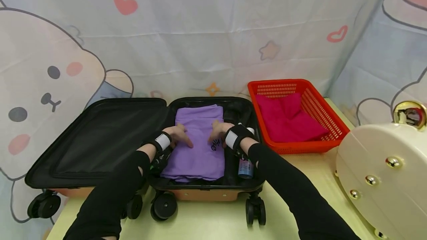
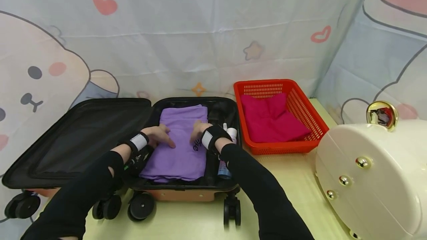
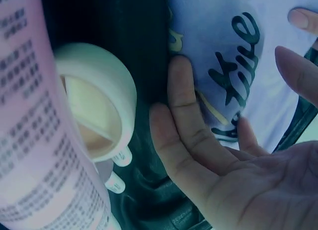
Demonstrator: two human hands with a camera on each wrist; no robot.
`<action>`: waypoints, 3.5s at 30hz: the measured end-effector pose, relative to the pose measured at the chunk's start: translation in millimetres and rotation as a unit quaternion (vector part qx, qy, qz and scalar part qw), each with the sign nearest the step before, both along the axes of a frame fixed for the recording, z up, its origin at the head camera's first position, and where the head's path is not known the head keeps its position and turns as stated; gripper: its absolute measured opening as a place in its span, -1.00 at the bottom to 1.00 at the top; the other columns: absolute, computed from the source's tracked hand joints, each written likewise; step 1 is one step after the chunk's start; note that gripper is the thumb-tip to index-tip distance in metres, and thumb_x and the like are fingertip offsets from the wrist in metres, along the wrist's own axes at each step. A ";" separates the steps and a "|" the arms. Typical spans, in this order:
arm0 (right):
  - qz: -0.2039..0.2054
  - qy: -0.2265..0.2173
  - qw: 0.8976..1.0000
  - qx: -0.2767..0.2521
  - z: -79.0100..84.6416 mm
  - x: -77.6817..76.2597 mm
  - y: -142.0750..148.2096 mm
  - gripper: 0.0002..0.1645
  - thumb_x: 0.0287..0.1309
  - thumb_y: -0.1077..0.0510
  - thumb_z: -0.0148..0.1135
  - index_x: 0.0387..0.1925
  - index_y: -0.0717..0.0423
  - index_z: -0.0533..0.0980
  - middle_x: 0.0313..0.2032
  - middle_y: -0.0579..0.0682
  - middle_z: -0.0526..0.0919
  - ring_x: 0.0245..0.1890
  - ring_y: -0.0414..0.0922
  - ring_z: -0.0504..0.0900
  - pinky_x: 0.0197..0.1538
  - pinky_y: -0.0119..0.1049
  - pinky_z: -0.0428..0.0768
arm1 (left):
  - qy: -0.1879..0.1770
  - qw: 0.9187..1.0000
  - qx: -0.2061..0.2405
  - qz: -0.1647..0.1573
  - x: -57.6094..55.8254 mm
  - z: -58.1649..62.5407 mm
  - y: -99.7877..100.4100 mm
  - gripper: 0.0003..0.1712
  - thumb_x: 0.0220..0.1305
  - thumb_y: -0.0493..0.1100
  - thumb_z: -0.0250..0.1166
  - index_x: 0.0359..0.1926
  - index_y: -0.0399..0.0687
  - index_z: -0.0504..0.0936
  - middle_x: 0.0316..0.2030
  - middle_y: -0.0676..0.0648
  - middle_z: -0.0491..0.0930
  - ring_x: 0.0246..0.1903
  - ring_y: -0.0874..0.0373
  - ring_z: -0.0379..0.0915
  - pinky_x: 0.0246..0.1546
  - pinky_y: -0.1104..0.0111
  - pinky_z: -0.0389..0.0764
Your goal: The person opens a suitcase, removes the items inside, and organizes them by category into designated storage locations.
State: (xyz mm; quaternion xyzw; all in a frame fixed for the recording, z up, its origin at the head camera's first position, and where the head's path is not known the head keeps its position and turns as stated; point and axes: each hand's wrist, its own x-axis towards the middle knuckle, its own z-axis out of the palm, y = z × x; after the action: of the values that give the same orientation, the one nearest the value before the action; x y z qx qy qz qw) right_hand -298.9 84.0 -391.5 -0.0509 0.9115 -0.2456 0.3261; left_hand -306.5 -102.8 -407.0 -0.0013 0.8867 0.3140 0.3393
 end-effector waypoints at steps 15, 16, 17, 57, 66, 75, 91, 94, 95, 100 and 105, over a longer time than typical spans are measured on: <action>-0.043 0.005 0.998 -0.047 -8.7 -3.7 2.1 -0.10 0.32 0.20 0.16 0.49 0.32 -0.09 0.27 0.41 0.42 -0.10 0.21 0.73 -0.24 -0.16 0.71 | 0.097 0.968 0.230 -0.032 -6.5 5.5 -10.5 -0.04 0.03 -0.50 0.33 0.49 -0.26 0.21 0.53 -0.34 -0.05 0.37 -0.13 0.08 0.41 0.08 0.20; -0.046 0.007 0.997 -0.054 -7.6 -3.5 3.1 -0.15 0.32 0.22 0.13 0.47 0.33 -0.05 0.20 0.43 0.48 -0.10 0.22 0.74 -0.32 -0.18 0.67 | 0.095 0.967 0.235 -0.028 -7.4 7.1 -9.5 -0.03 0.05 -0.49 0.32 0.51 -0.23 0.19 0.55 -0.32 -0.08 0.39 -0.13 0.07 0.42 0.07 0.20; -0.053 0.010 0.997 -0.063 -6.4 -3.3 4.0 -0.22 0.31 0.24 0.12 0.43 0.31 0.01 0.12 0.42 0.54 -0.10 0.23 0.75 -0.38 -0.20 0.63 | 0.093 0.966 0.239 -0.024 -8.0 9.1 -8.1 -0.01 0.07 -0.49 0.31 0.53 -0.20 0.16 0.56 -0.31 -0.10 0.41 -0.13 0.06 0.43 0.06 0.20; -0.201 -0.142 0.770 -0.589 31.3 -14.6 53.7 -0.62 0.54 -0.22 -0.24 0.01 -0.09 0.34 -0.18 -0.19 0.61 -0.14 -0.23 0.58 0.00 -0.31 0.51 | 0.231 0.889 0.395 0.014 -17.6 114.1 43.5 0.05 0.08 -0.47 0.35 0.57 0.03 0.14 0.58 -0.17 -0.07 0.51 0.02 -0.03 0.55 0.13 0.06; -0.260 0.000 0.809 -0.528 56.7 -19.6 91.0 -0.49 0.47 -0.13 -0.01 0.34 -0.11 0.27 -0.08 -0.16 0.52 -0.15 -0.20 0.55 -0.05 -0.28 0.53 | 0.222 0.882 0.413 0.042 -22.9 115.0 55.0 0.10 0.14 -0.44 0.36 0.60 0.04 0.01 0.59 -0.14 -0.06 0.51 0.03 0.02 0.54 0.16 0.13; -0.227 0.088 0.851 -0.465 73.8 -20.2 127.1 -0.30 0.49 -0.05 0.02 0.54 -0.06 0.12 0.15 -0.11 0.42 0.01 -0.18 0.50 0.05 -0.30 0.50 | 0.219 0.902 0.372 0.012 -24.3 111.4 71.4 0.19 0.11 -0.35 0.45 0.62 0.03 -0.08 0.61 -0.15 -0.16 0.58 0.02 -0.13 0.57 0.15 0.06; -0.181 0.136 0.904 -0.363 89.6 -23.9 204.4 -0.15 0.52 0.11 -0.06 0.63 -0.09 -0.23 0.62 0.07 -0.11 0.54 0.01 0.02 0.56 0.00 0.07 | 0.197 0.911 0.360 -0.042 -33.9 92.7 137.9 0.28 0.01 -0.45 0.43 0.62 0.05 -0.13 0.62 -0.11 -0.18 0.59 0.05 -0.21 0.57 0.15 0.08; -0.177 0.149 0.913 -0.335 87.6 -25.2 219.5 -0.14 0.51 0.11 -0.06 0.63 -0.07 -0.23 0.61 0.10 -0.11 0.54 0.02 0.00 0.56 -0.01 0.05 | 0.199 0.912 0.356 -0.047 -34.2 89.4 153.5 0.28 0.02 -0.45 0.42 0.63 0.04 -0.16 0.62 -0.10 -0.18 0.60 0.04 -0.20 0.55 0.13 0.11; -0.175 0.153 0.918 -0.321 87.9 -25.6 224.2 -0.14 0.51 0.11 -0.06 0.62 -0.05 -0.24 0.61 0.13 -0.11 0.54 0.03 -0.01 0.56 0.00 0.04 | 0.199 0.912 0.355 -0.046 -34.9 87.7 159.4 0.28 0.03 -0.45 0.42 0.63 0.05 -0.16 0.62 -0.10 -0.19 0.60 0.03 -0.20 0.55 0.12 0.12; -0.159 0.201 0.937 -0.239 87.3 -27.9 243.5 -0.17 0.45 0.22 -0.05 0.59 0.21 -0.14 0.55 0.33 -0.03 0.53 0.17 -0.04 0.58 0.04 -0.06 | 0.206 0.920 0.331 -0.037 -37.0 75.0 192.2 0.29 0.03 -0.48 0.39 0.63 0.05 -0.19 0.63 -0.09 -0.18 0.61 0.03 -0.20 0.55 0.16 0.14; -0.130 0.260 0.945 -0.149 77.2 -30.0 261.6 -0.22 0.35 0.26 -0.01 0.51 0.42 0.01 0.45 0.48 0.12 0.45 0.28 0.10 0.55 0.11 0.01 | 0.232 0.923 0.304 -0.037 -36.2 61.1 219.5 0.30 -0.02 -0.51 0.39 0.63 0.00 -0.17 0.61 -0.16 -0.12 0.61 0.00 -0.18 0.54 0.17 0.15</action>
State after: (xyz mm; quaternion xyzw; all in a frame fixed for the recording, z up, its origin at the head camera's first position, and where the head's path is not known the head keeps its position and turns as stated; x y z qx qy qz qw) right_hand -328.9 345.6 -314.4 -0.0425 0.9162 -0.3971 0.0319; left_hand -342.8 116.7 -345.9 0.2072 0.8021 0.5472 0.1194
